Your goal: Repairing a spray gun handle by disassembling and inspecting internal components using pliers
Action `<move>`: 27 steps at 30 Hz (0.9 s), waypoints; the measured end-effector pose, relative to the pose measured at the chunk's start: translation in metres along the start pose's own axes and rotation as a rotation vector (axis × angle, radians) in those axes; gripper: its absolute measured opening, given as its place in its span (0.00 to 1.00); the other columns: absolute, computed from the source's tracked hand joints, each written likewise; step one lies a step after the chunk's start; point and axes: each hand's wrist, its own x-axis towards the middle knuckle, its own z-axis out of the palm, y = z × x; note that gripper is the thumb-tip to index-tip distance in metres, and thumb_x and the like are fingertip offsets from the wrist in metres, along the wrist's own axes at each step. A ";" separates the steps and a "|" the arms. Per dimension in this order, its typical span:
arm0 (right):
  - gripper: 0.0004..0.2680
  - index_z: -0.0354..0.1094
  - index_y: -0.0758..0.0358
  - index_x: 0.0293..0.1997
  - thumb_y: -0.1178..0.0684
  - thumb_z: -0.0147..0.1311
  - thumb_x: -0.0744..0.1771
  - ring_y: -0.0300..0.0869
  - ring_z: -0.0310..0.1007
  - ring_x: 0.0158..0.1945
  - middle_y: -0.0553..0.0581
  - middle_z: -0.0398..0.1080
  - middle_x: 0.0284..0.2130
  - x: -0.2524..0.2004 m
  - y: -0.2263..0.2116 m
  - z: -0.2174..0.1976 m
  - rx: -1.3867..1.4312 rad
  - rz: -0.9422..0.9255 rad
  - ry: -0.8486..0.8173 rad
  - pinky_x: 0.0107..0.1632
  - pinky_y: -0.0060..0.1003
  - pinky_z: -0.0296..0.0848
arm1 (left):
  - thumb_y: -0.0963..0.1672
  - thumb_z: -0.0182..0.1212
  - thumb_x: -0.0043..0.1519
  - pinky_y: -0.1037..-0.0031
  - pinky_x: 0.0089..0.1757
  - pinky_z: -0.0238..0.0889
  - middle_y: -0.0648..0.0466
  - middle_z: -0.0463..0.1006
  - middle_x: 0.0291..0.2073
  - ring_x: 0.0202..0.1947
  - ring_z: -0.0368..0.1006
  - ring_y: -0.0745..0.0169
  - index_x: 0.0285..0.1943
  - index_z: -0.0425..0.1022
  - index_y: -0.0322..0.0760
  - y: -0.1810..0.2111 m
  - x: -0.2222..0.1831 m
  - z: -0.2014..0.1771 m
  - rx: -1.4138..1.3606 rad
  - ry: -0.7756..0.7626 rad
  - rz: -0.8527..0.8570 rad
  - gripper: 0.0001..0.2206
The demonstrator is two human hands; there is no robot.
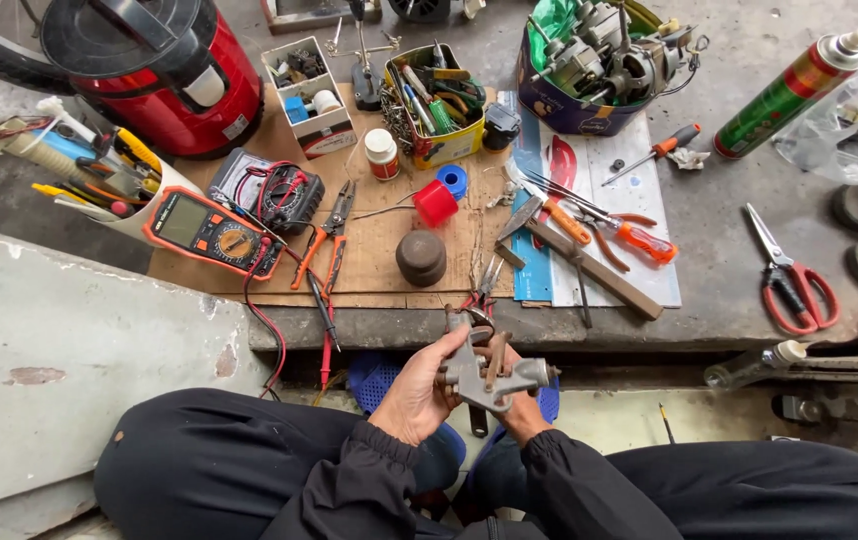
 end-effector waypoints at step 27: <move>0.09 0.75 0.54 0.52 0.48 0.67 0.70 0.55 0.85 0.41 0.57 0.82 0.33 0.004 -0.193 -0.042 -0.424 -0.466 0.471 0.44 0.50 0.83 | 0.47 0.69 0.70 0.68 0.27 0.82 0.41 0.86 0.26 0.23 0.86 0.54 0.56 0.82 0.36 0.062 -0.149 0.045 0.544 -0.270 0.684 0.12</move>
